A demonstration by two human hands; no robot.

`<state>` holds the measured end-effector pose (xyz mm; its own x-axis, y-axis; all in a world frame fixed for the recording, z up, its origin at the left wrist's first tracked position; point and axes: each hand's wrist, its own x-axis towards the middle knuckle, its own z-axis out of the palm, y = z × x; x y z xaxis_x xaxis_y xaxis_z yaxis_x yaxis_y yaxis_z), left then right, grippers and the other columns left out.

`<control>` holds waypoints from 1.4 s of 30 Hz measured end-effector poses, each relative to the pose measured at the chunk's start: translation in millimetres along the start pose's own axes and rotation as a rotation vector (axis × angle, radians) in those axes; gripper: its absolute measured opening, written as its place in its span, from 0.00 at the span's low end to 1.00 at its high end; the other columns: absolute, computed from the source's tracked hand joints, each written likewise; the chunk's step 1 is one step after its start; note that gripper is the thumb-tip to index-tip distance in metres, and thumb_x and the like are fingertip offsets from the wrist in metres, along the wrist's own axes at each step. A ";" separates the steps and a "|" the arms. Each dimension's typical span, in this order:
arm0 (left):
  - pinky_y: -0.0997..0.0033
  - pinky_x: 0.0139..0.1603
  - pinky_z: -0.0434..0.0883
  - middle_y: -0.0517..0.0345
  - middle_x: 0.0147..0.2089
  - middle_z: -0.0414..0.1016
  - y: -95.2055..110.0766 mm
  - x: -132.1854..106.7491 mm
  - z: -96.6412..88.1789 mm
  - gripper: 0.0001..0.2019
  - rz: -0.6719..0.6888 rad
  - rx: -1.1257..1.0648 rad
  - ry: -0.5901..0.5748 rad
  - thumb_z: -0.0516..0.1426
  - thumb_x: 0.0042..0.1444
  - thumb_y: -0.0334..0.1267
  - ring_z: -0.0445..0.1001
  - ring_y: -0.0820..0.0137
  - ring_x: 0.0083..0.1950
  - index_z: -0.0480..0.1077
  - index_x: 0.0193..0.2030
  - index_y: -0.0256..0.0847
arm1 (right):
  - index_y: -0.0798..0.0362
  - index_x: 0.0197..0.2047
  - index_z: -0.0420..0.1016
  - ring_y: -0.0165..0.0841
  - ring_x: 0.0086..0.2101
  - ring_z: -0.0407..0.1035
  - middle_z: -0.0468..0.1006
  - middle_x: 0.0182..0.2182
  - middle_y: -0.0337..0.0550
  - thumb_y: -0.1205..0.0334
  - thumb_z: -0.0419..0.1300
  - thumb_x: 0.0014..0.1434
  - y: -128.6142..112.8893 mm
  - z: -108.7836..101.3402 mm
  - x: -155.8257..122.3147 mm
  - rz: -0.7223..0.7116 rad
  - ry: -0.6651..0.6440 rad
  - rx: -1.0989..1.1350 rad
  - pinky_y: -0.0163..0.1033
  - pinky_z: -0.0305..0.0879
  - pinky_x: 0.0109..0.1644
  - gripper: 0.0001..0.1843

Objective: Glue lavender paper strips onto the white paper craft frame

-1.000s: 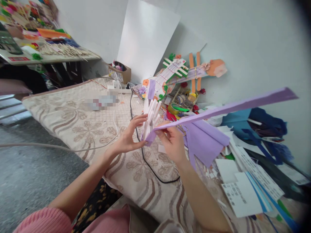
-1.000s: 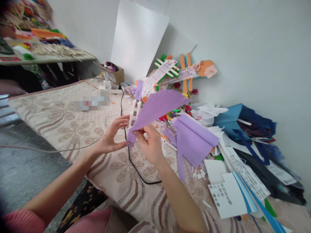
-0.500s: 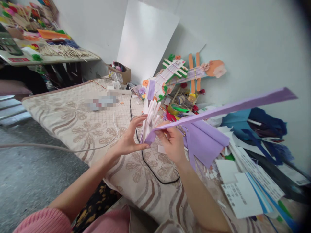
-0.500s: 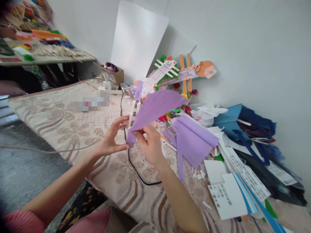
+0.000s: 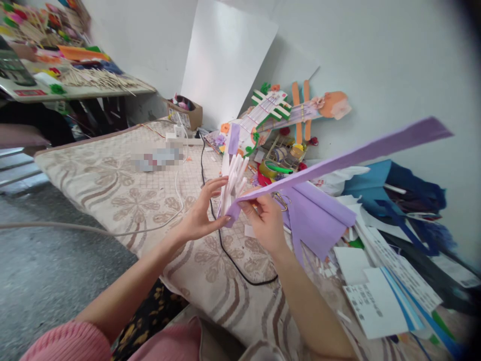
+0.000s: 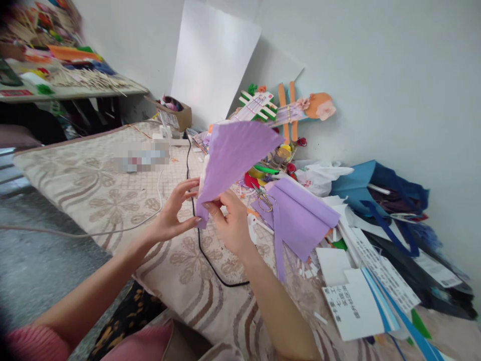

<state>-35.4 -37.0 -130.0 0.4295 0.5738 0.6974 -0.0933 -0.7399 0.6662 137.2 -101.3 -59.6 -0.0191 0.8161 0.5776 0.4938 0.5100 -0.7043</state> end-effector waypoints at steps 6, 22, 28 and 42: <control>0.47 0.64 0.69 0.41 0.71 0.56 -0.9 0.0 0.7 0.36 0.005 -0.001 0.011 0.64 0.56 0.38 0.56 0.50 0.72 0.55 0.69 0.47 | 0.48 0.34 0.72 0.31 0.32 0.69 0.73 0.29 0.35 0.62 0.61 0.63 3.6 1.1 -0.9 0.016 0.001 0.013 0.38 0.66 0.39 0.05; 0.47 0.64 0.70 0.43 0.71 0.55 -2.7 -0.8 1.6 0.36 0.013 0.000 0.028 0.64 0.57 0.38 0.57 0.52 0.72 0.55 0.70 0.50 | 0.46 0.48 0.68 0.35 0.42 0.69 0.73 0.41 0.40 0.62 0.66 0.59 25.6 9.5 -37.3 0.079 0.015 -0.039 0.42 0.68 0.46 0.15; 0.48 0.64 0.70 0.43 0.71 0.54 -5.0 -1.5 0.0 0.36 0.032 -0.001 0.019 0.64 0.57 0.37 0.57 0.52 0.71 0.54 0.70 0.50 | 0.46 0.47 0.69 0.34 0.41 0.70 0.73 0.39 0.39 0.62 0.65 0.61 26.7 9.2 -31.2 0.061 -0.002 -0.043 0.42 0.68 0.45 0.12; 0.44 0.67 0.66 0.43 0.70 0.58 -6.8 -3.1 -1.3 0.27 0.055 -0.002 0.016 0.63 0.58 0.36 0.59 0.53 0.72 0.60 0.63 0.49 | 0.47 0.46 0.67 0.32 0.38 0.71 0.73 0.37 0.38 0.62 0.66 0.59 34.0 15.7 -36.8 0.199 0.015 0.136 0.42 0.70 0.45 0.14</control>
<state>-37.2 -33.4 -136.4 0.4093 0.5378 0.7371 -0.1178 -0.7700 0.6271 141.0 -109.7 -111.3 0.0804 0.9007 0.4269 0.3644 0.3720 -0.8537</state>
